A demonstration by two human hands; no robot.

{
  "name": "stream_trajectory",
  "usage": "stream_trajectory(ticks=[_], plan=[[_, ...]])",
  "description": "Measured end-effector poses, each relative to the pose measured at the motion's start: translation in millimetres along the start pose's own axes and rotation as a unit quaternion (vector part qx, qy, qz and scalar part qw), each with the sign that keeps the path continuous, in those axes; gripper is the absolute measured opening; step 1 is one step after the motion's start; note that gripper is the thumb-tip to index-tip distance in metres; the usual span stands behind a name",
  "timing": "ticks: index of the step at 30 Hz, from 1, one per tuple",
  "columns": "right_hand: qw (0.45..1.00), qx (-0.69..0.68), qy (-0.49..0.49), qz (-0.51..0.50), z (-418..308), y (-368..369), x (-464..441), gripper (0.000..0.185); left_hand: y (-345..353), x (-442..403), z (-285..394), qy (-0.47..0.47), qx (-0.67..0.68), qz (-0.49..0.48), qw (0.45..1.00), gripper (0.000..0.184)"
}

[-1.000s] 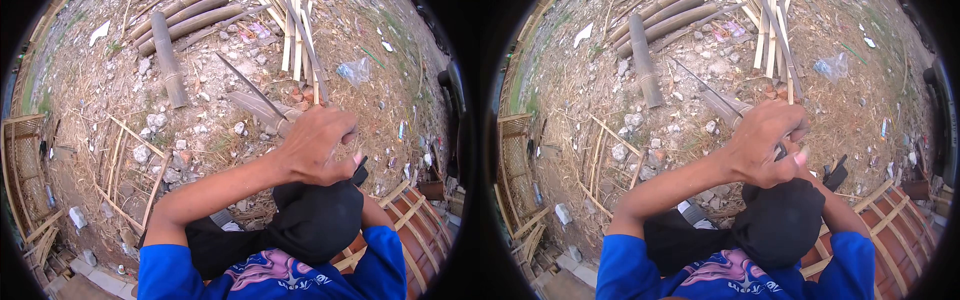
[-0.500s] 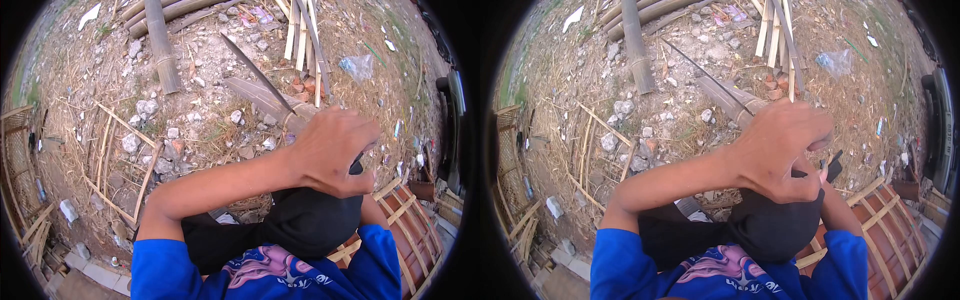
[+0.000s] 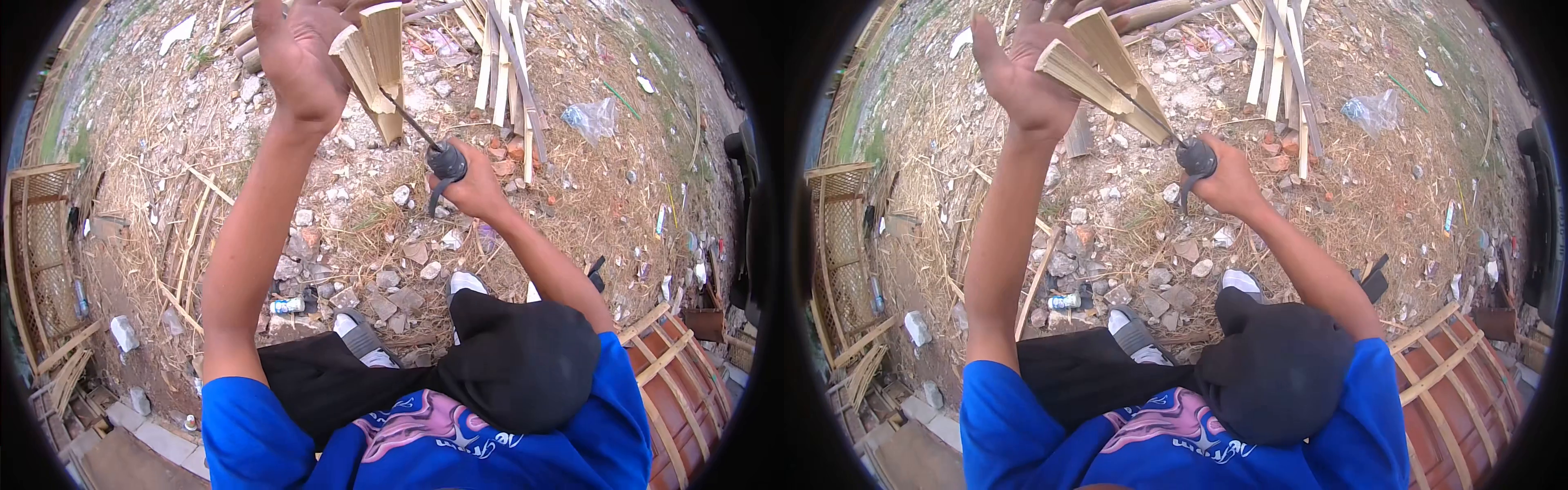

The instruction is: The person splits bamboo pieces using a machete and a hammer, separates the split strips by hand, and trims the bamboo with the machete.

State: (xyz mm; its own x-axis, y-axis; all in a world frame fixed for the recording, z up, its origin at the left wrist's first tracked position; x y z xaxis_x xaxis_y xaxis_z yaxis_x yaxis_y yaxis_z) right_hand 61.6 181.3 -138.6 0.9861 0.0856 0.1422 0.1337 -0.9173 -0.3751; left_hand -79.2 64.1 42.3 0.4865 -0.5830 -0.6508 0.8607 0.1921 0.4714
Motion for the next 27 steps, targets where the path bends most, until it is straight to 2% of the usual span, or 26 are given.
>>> stream_trajectory(ticks=[1, 4, 5, 6, 7, 9, 10, 11, 12, 13, 14, 16, 18, 20, 21, 22, 24, 27], plan=[[1.0, -0.001, 0.008, 0.002, -3, -1, -2, 0.028, -13, 1, 8, 0.012, 0.04, 0.034, 0.999, 0.073], [0.999, 0.009, -0.001, 0.032, -15, -8, -2, 0.03, -25, 7, 51, -0.019, -0.164, 0.06, 0.984, 0.071], [0.999, 0.007, -0.009, 0.043, -21, -11, -2, 0.031, -31, 12, 71, -0.024, -0.209, 0.107, 0.972, 0.068], [0.999, 0.007, -0.019, 0.051, -31, -16, -4, 0.031, -25, 13, 94, 0.0, -0.277, 0.086, 0.957, 0.067], [0.999, -0.001, 0.001, 0.047, -49, -25, -4, 0.036, -5, 13, 115, 0.019, -0.301, 0.068, 0.951, 0.063], [0.994, -0.066, -0.025, 0.085, -99, -50, -1, 0.037, 9, 19, 149, 0.052, -0.364, 0.097, 0.925, 0.057], [0.992, -0.035, -0.062, 0.109, -125, -70, 2, 0.033, 3, 26, 167, 0.065, -0.402, 0.139, 0.903, 0.055], [0.986, -0.003, -0.098, 0.133, -151, -89, 5, 0.03, -4, 34, 182, 0.049, -0.375, 0.112, 0.919, 0.059], [0.987, -0.037, -0.072, 0.141, -167, -104, 8, 0.025, -2, 43, 182, 0.025, -0.345, 0.1, 0.933, 0.057], [0.981, -0.061, -0.142, 0.121, -183, -118, 6, 0.021, 9, 57, 182, 0.0, -0.314, 0.086, 0.946, 0.056], [0.971, -0.057, -0.165, 0.163, -198, -131, 11, 0.029, 25, 69, 181, -0.025, -0.282, 0.071, 0.957, 0.055], [0.964, -0.079, -0.179, 0.18, -206, -139, 10, 0.026, 59, 104, 180, -0.05, -0.29, 0.158, 0.943, 0.055], [0.976, -0.146, -0.133, 0.094, -164, -131, -16, 0.02, 95, 141, 175, -0.067, -0.278, 0.209, 0.935, 0.057], [0.987, -0.078, -0.014, 0.143, -75, -97, -46, 0.024, 135, 149, 164, -0.184, -0.342, 0.19, 0.902, 0.049], [0.992, 0.025, 0.091, 0.087, -21, -64, -67, 0.03, 150, 148, 170, -0.165, -0.382, 0.171, 0.893, 0.049], [0.995, 0.052, 0.07, 0.049, 17, -47, -79, 0.034, 166, 149, 173, -0.15, -0.416, 0.15, 0.884, 0.05], [0.997, 0.056, 0.005, 0.045, 7, -21, -101, 0.035, 183, 157, 164, -0.125, -0.389, 0.156, 0.899, 0.048], [0.997, 0.066, 0.034, 0.023, -10, -11, -112, 0.035, 178, 197, 126, -0.139, -0.323, 0.234, 0.906, 0.048]])
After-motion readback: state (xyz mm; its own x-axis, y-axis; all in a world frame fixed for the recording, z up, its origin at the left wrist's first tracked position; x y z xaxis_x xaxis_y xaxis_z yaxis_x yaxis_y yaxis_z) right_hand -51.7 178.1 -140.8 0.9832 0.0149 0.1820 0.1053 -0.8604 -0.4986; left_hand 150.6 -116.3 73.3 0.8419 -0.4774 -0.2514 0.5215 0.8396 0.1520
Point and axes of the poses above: each hand's wrist, its own x-axis away from the middle knuckle, its own y-axis out of the palm, z = x × y, the point moved 9 cm from there along -x, towards the middle knuckle, and after that the axes turned 15 degrees about -z, right-handed, at the moved point
